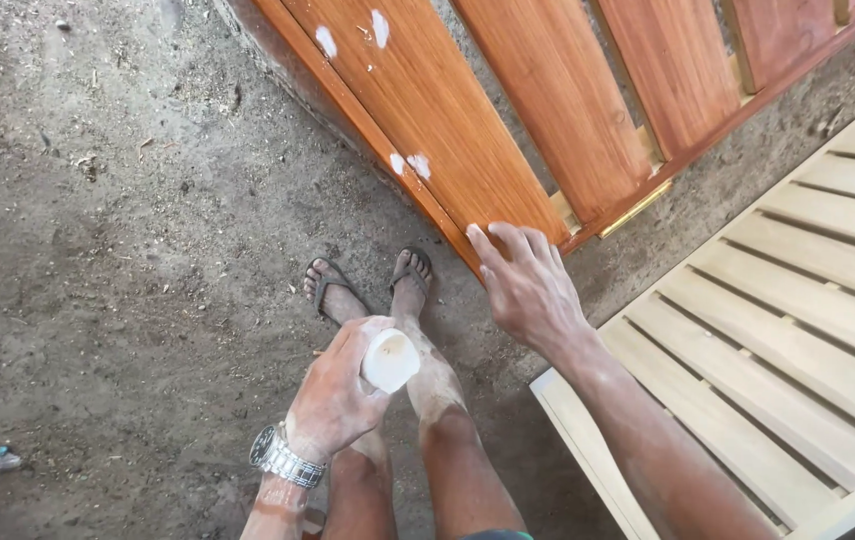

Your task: Applying wood filler to the joints of a wooden furniture piece using fingers

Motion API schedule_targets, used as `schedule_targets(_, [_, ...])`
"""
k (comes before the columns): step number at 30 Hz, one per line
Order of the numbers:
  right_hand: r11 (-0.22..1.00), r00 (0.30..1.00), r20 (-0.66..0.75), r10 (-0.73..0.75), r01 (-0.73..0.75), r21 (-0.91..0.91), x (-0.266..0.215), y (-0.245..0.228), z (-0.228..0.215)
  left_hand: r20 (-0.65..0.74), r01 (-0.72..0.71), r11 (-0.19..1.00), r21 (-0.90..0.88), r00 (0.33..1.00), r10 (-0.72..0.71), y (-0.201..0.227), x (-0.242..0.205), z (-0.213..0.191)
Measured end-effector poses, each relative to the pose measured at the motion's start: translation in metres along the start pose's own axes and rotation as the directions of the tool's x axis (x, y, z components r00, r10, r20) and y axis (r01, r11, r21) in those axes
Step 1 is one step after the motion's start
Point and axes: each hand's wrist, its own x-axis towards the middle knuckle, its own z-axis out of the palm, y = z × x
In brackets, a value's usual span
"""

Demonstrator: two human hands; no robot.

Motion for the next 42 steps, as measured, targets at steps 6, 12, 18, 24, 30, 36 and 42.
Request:
schedule_targets(6, [0.985, 0.995, 0.036, -0.092, 0.096, -0.144, 0.001, 0.007, -0.003, 0.003, -0.049, 0.999, 0.010, 0.999, 0.049, 0.002, 0.001, 0.012])
schedule_targets(12, [0.997, 0.994, 0.104, -0.019, 0.027, -0.070, 0.009, 0.008, -0.005, -0.035, -0.111, 0.994, 0.018, 0.993, 0.111, 0.008, 0.003, 0.017])
schedule_targets(18, [0.996, 0.979, 0.199, 0.037, -0.053, 0.076, 0.005, 0.018, -0.005, 0.037, -0.062, 0.992, 0.113, 0.998, 0.058, 0.011, 0.014, 0.024])
schedule_targets(24, [0.761, 0.857, -0.011, 0.516, -0.452, 0.466, -0.041, 0.082, -0.024, -0.022, -0.038, 0.985, 0.171, 0.999, 0.042, 0.019, 0.045, 0.035])
schedule_targets(30, [0.678, 0.751, -0.106, 0.652, -0.516, 0.523, -0.059, 0.127, -0.012, -0.042, -0.055, 0.987, 0.151, 0.997, 0.062, 0.062, 0.087, 0.051])
schedule_targets(36, [0.765, 0.816, -0.177, 0.549, -0.406, 0.500, -0.032, 0.133, -0.027, -0.170, 0.019, 0.989, 0.150, 0.985, 0.007, 0.081, 0.137, 0.049])
schedule_targets(42, [0.787, 0.852, -0.228, 0.472, -0.290, 0.545, -0.013, 0.146, -0.015, -0.697, -0.136, 0.988, 0.070, 0.702, 0.146, 0.060, 0.206, 0.047])
